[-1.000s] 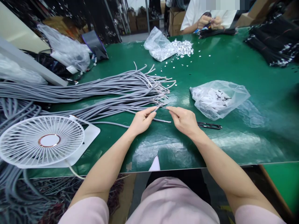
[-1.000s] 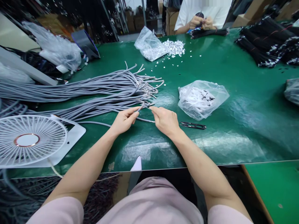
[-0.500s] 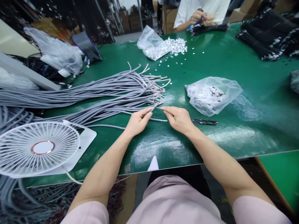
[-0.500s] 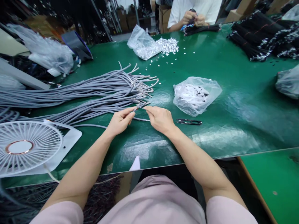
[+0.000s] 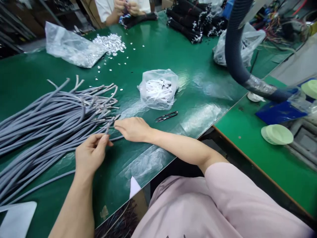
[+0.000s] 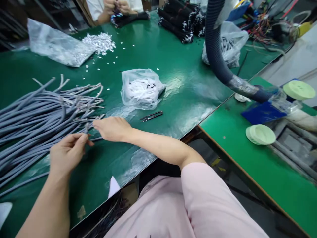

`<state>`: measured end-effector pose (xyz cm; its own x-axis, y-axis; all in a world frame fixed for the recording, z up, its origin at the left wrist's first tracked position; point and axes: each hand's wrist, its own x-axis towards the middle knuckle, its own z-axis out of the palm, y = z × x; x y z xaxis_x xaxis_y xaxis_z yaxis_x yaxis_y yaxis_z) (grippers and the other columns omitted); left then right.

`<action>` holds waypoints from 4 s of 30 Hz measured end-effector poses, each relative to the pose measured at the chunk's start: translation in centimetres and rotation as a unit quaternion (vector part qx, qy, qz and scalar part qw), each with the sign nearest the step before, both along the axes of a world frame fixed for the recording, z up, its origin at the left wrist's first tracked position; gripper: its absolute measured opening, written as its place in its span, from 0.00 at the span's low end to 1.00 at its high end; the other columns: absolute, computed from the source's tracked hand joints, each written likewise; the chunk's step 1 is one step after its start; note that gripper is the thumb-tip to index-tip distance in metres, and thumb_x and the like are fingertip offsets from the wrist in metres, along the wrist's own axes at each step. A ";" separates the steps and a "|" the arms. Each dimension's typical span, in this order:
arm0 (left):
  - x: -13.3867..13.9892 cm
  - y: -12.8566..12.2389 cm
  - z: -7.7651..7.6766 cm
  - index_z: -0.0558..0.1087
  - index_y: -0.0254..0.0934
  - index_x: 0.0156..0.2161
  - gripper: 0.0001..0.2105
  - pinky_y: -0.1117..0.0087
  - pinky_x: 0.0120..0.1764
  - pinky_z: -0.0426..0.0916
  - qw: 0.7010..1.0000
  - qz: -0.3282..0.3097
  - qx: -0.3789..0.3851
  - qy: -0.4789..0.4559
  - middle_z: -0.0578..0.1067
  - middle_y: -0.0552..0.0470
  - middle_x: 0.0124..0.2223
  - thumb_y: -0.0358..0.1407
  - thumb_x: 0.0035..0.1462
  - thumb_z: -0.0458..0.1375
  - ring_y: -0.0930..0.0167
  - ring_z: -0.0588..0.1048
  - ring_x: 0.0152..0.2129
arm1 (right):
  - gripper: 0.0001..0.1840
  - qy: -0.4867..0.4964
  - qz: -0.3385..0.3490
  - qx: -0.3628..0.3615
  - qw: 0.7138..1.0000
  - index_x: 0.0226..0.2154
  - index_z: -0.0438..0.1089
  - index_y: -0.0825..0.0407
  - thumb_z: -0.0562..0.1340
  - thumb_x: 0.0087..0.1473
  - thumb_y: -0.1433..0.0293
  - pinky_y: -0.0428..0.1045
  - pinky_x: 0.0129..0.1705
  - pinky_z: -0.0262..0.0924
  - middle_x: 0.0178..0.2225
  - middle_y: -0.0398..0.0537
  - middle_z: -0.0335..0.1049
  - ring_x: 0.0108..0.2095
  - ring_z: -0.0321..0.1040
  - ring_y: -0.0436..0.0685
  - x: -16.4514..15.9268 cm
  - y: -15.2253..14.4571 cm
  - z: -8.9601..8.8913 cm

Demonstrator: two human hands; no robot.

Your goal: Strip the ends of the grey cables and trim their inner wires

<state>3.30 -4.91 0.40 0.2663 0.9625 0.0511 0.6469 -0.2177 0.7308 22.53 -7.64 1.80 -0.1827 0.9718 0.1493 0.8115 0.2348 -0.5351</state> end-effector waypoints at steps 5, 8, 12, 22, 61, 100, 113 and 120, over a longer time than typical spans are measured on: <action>0.5 -0.2 0.4 0.73 0.33 0.30 0.13 0.75 0.22 0.58 1.000 -0.017 0.019 -0.008 0.69 0.55 0.20 0.40 0.56 0.52 0.77 0.62 0.16 | 0.14 0.092 0.144 0.033 0.985 0.37 0.71 0.51 0.50 0.62 0.67 0.45 0.36 0.54 0.37 0.45 0.74 0.37 0.70 0.53 -0.1 -0.9 0.2; 0.6 0.3 0.3 0.73 0.32 0.30 0.13 0.75 0.24 0.59 0.998 -0.014 -0.015 -0.052 0.67 0.55 0.19 0.40 0.56 0.52 0.76 0.64 0.17 | 0.14 0.122 0.194 0.050 0.972 0.39 0.72 0.51 0.51 0.62 0.67 0.45 0.39 0.55 0.40 0.45 0.75 0.39 0.70 0.53 -0.1 -1.2 0.2; 0.5 0.4 0.3 0.72 0.32 0.31 0.15 0.75 0.21 0.56 0.994 -0.005 -0.048 -0.098 0.63 0.58 0.16 0.43 0.57 0.50 0.77 0.60 0.14 | 0.14 0.063 0.083 0.024 0.994 0.37 0.73 0.50 0.52 0.61 0.67 0.46 0.37 0.55 0.36 0.46 0.76 0.37 0.70 0.54 0.6 -0.9 0.1; 0.6 -0.3 0.6 0.70 0.33 0.31 0.14 0.75 0.20 0.53 0.991 -0.014 -0.062 -0.115 0.62 0.59 0.17 0.43 0.57 0.51 0.78 0.58 0.14 | 0.15 -0.021 -0.007 -0.004 1.000 0.39 0.72 0.47 0.51 0.61 0.65 0.47 0.34 0.54 0.37 0.45 0.76 0.37 0.71 0.56 1.0 -0.5 -0.3; 0.0 0.3 1.1 0.73 0.31 0.29 0.18 0.75 0.20 0.49 0.972 -0.003 -0.130 -0.197 0.58 0.58 0.15 0.46 0.54 0.54 0.79 0.54 0.13 | 0.14 0.079 0.037 -0.019 0.996 0.35 0.74 0.50 0.53 0.59 0.66 0.47 0.36 0.58 0.31 0.46 0.75 0.32 0.70 0.54 0.8 0.1 -1.3; 0.6 -0.4 0.4 0.74 0.32 0.30 0.17 0.74 0.23 0.52 0.991 -0.090 -0.066 -0.069 0.62 0.58 0.18 0.44 0.58 0.50 0.76 0.59 0.17 | 0.14 0.126 0.042 -0.025 0.991 0.28 0.71 0.53 0.53 0.57 0.68 0.46 0.31 0.54 0.25 0.44 0.71 0.27 0.65 0.52 -0.7 0.0 -1.2; -0.2 0.8 0.1 0.74 0.32 0.31 0.22 0.75 0.22 0.54 0.965 -0.080 -0.192 -0.160 0.63 0.57 0.19 0.49 0.58 0.48 0.78 0.58 0.16 | 0.12 0.143 0.073 0.096 0.982 0.37 0.73 0.53 0.55 0.59 0.69 0.45 0.33 0.60 0.33 0.46 0.76 0.30 0.71 0.52 2.4 -0.8 1.2; 0.4 0.2 0.5 0.72 0.32 0.29 0.15 0.76 0.23 0.56 0.984 -0.035 -0.099 -0.143 0.69 0.55 0.22 0.45 0.54 0.55 0.78 0.62 0.19 | 0.13 -0.009 0.051 0.072 0.996 0.37 0.74 0.51 0.54 0.59 0.68 0.47 0.34 0.61 0.34 0.46 0.77 0.34 0.74 0.56 3.3 -1.2 1.6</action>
